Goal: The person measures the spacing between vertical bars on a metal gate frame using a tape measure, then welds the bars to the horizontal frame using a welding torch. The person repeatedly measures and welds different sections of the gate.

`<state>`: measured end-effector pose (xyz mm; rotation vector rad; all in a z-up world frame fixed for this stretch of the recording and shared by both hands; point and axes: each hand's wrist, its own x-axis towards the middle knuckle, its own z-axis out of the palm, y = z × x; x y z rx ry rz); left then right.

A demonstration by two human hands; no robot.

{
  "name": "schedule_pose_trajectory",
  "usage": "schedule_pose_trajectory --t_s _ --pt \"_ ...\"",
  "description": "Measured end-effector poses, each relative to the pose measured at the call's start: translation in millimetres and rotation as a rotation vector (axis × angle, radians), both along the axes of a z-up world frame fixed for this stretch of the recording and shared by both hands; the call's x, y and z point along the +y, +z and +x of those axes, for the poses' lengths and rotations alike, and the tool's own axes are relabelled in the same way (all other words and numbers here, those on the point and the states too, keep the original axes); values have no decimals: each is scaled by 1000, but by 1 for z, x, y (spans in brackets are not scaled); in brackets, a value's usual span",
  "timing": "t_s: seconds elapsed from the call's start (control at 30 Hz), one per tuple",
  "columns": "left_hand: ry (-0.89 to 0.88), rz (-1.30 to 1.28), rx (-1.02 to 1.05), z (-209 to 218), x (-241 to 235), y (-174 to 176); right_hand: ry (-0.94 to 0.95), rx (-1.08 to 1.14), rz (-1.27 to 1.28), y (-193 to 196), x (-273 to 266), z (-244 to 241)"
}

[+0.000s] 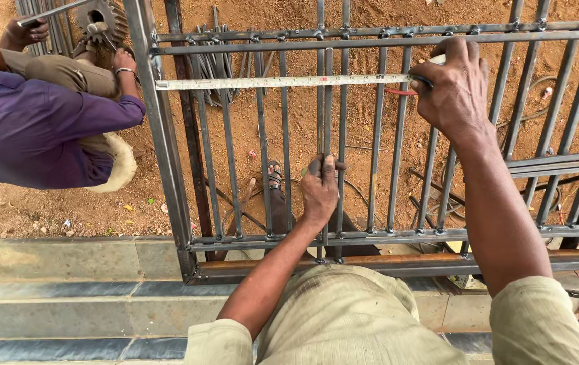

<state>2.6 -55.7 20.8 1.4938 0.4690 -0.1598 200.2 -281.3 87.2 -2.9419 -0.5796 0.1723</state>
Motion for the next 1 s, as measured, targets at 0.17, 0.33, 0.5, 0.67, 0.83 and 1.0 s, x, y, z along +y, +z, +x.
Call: schedule_pose_trajectory --t_s 0.17,0.33,0.5,0.67,0.83,1.0 --pt "5 41 -17 1 -1 4 -5 0 2 0 1 0" --pt "5 73 31 3 2 12 -12 13 11 0 2 -1" --pt "-37 78 71 7 7 19 -6 -10 1 -4 0 -1" --pt "-36 71 84 8 7 22 -18 11 4 -5 0 0" --pt "-25 41 62 7 7 19 -9 7 -1 -5 0 0" --pt "-41 48 84 6 7 18 -18 15 3 -4 0 1"
